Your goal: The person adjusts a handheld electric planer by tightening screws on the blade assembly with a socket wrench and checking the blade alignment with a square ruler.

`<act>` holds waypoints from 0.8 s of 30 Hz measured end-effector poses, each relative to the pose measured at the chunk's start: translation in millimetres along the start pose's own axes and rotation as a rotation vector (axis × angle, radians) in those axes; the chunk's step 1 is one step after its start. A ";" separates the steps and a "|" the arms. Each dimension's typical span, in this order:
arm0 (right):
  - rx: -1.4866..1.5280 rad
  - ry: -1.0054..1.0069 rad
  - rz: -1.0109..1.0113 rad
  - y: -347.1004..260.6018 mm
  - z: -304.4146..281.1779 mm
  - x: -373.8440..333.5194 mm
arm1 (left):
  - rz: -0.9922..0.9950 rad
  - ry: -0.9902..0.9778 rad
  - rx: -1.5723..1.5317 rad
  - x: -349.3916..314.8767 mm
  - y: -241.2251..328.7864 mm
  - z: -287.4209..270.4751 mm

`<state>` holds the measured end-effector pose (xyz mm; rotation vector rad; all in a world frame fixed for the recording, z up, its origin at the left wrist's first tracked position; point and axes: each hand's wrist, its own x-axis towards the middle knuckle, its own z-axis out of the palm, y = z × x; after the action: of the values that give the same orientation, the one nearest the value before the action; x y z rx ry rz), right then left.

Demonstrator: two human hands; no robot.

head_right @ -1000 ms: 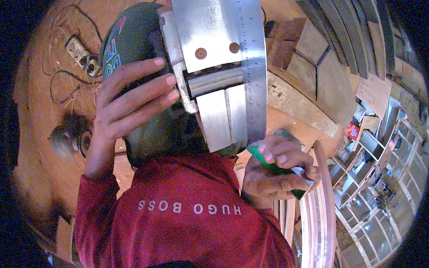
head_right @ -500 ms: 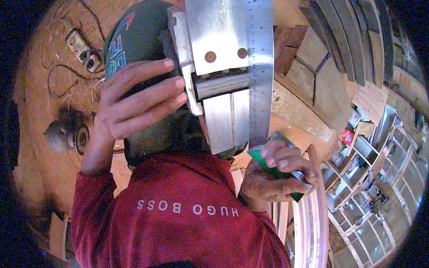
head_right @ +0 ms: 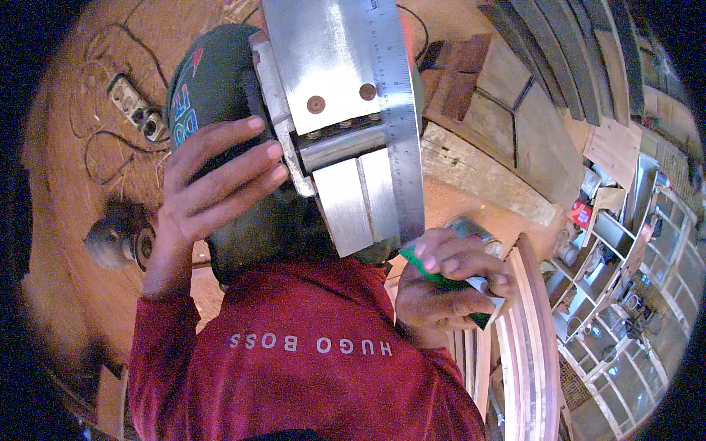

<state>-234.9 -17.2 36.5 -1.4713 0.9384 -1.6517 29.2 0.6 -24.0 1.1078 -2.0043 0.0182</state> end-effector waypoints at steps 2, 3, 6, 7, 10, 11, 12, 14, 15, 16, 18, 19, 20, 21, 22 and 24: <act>-0.009 0.012 -0.008 -0.3 4.5 1.0 | 0.009 -0.002 -0.004 0.3 -0.8 0.4; -0.019 0.018 -0.012 -0.6 5.9 1.8 | 0.011 0.007 -0.009 0.0 -1.0 0.7; -0.014 -0.049 -0.005 1.3 -10.4 -1.0 | 0.013 0.014 -0.012 -0.6 -0.9 0.7; -0.013 -0.072 -0.003 1.6 -14.0 -1.0 | 0.008 0.013 -0.010 -0.5 -0.7 0.5; -0.021 -0.099 -0.006 -0.5 -11.3 -0.3 | 0.000 0.008 -0.013 0.7 0.7 -0.4; -0.090 -0.047 0.022 -3.2 -4.3 0.2 | 0.004 0.007 -0.014 2.1 -0.9 0.0; -0.124 -0.018 0.034 -3.8 -2.0 0.0 | 0.040 0.027 0.012 4.2 -3.5 0.5; -0.150 0.012 0.037 -4.5 0.9 0.0 | 0.079 0.046 0.039 6.2 -4.4 0.6; -0.143 0.014 0.027 -4.5 1.6 0.1 | 0.071 0.051 0.038 6.5 -3.0 0.2; -0.142 0.017 0.025 -3.9 3.5 0.5 | 0.063 0.057 0.038 6.8 -2.3 0.1; -0.080 0.021 -0.052 -2.2 7.2 1.1 | 0.074 0.053 0.033 5.2 -3.8 1.4; -0.080 0.024 -0.054 -1.1 2.8 0.2 | 0.082 0.050 0.028 4.1 -4.5 2.2; -0.057 -0.014 -0.053 0.2 -2.4 0.2 | 0.085 0.049 0.028 3.0 -3.1 1.9; -0.035 -0.053 -0.053 0.7 -5.6 -0.2 | 0.039 0.032 0.002 1.6 -0.1 1.0; -0.034 -0.049 -0.055 -0.4 -7.0 -1.6 | -0.007 0.014 -0.024 1.4 1.2 0.1; -0.042 -0.027 0.045 -4.6 -1.0 -0.4 | 0.009 0.027 -0.002 3.0 -1.1 0.6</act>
<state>-236.0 -14.7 40.3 -1.4869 0.9897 -1.5848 28.8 -2.3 -22.7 1.0919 -1.9845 0.0354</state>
